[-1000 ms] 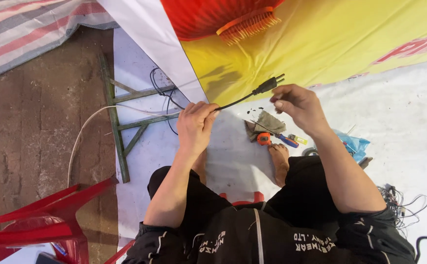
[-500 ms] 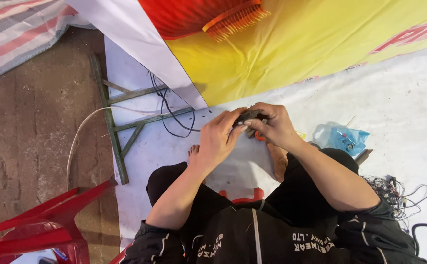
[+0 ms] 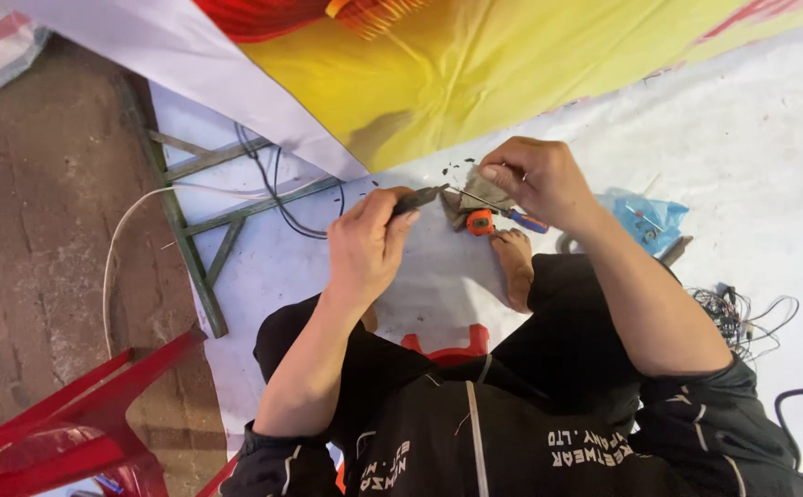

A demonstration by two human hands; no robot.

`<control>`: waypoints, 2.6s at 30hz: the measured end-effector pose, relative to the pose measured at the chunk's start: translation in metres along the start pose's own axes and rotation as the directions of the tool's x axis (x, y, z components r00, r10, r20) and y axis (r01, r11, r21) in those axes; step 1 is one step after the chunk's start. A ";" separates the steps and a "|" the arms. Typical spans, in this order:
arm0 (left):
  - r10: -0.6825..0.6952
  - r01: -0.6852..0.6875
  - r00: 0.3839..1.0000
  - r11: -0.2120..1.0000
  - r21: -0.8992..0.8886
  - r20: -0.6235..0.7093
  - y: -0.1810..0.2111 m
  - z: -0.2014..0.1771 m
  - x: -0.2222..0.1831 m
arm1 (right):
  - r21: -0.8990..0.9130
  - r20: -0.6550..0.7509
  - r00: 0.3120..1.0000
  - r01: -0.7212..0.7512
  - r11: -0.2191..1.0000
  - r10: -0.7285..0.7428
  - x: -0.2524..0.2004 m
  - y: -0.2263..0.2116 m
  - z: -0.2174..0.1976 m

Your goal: Stripping, twisting, and taping electrical wires to create connections for an electronic device.

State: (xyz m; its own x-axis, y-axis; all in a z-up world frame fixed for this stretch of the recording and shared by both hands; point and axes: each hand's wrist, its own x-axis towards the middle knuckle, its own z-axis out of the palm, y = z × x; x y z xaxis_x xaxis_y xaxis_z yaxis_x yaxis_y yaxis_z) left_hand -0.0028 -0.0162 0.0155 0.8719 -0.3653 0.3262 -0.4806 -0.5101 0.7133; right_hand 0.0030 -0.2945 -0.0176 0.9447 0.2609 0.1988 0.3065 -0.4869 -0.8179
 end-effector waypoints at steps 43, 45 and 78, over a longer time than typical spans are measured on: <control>-0.050 0.039 0.998 0.963 -0.265 -0.036 -0.015 0.011 0.010 | -0.634 0.078 0.308 -0.718 0.285 0.948 -0.191 0.355 0.184; -0.067 0.060 0.998 0.961 -0.271 -0.019 -0.015 0.012 0.011 | -0.596 0.138 0.241 -0.755 0.275 0.961 -0.166 0.314 0.165; -0.139 0.003 0.964 0.860 -0.511 -0.228 -0.024 -0.021 -0.008 | 0.101 0.203 0.976 -0.105 0.989 0.083 -0.035 -0.050 0.009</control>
State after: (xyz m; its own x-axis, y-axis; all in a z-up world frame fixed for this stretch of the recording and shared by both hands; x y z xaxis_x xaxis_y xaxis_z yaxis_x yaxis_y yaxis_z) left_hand 0.0034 0.0151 0.0089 0.9284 -0.1042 0.3566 -0.3624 -0.0423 0.9311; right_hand -0.0470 -0.2718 0.0118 0.9233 0.3836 0.0166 0.1925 -0.4251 -0.8844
